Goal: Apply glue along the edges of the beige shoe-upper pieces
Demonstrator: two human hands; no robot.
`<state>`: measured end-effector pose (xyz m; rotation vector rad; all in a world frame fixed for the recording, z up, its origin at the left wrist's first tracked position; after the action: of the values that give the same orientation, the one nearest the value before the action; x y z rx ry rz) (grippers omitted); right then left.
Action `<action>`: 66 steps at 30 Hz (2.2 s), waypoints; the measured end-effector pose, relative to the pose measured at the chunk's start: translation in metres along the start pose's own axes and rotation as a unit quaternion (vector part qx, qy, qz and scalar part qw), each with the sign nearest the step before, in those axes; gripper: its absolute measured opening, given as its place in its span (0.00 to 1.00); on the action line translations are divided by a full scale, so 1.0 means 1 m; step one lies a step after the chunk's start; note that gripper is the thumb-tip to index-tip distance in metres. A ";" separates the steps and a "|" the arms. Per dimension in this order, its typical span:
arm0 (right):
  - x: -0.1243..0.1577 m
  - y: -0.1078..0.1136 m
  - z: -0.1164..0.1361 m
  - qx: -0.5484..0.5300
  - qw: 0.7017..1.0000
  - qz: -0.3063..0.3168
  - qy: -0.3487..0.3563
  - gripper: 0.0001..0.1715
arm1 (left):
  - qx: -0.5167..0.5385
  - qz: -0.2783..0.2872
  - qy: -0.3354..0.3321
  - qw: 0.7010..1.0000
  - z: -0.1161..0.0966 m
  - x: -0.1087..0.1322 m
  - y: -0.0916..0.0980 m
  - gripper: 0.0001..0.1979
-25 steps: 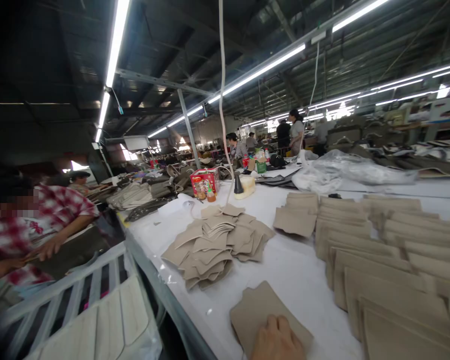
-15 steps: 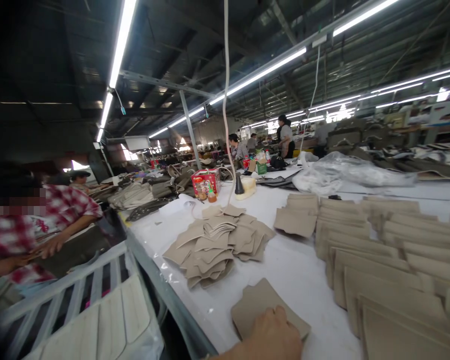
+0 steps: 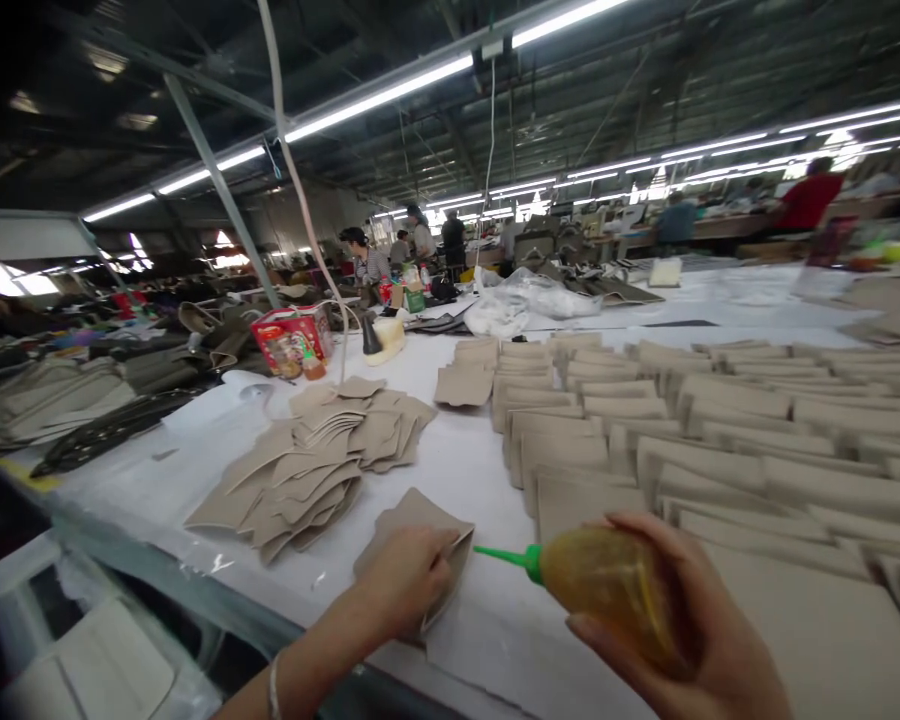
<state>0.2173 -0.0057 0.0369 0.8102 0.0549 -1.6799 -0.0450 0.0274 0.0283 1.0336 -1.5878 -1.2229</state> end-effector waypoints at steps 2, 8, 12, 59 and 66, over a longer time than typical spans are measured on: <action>-0.003 -0.014 0.003 0.003 0.999 0.025 0.022 0.32 | 0.009 -0.005 -0.006 1.000 0.001 0.001 0.001 0.17; -0.010 -0.046 0.013 0.008 0.993 0.075 0.088 0.28 | 0.051 0.002 -0.017 0.999 0.002 -0.002 0.002 0.27; -0.017 -0.056 0.012 0.006 0.987 0.116 0.115 0.28 | 0.051 -0.001 -0.009 0.999 0.002 -0.002 0.002 0.25; -0.013 -0.050 -0.028 -0.072 0.990 0.104 -0.063 0.27 | 0.028 0.016 -0.013 0.999 0.000 0.004 0.002 0.22; -0.006 -0.053 -0.025 -0.123 0.977 0.126 -0.117 0.30 | 0.061 0.004 -0.028 0.998 0.007 0.005 -0.003 0.24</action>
<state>0.1828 0.0262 0.0007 0.4108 -0.0041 -1.4807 -0.0531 0.0237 0.0253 1.0756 -1.7265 -1.1710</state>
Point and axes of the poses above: each hand's wrist, its own x-axis away from the middle knuckle, its own y-axis out of the back of the hand, z = x × y, the point moved 3 cm from there along -x, towards the middle knuckle, and after that the axes turned 4 degrees about -x, right-handed, at the moved point
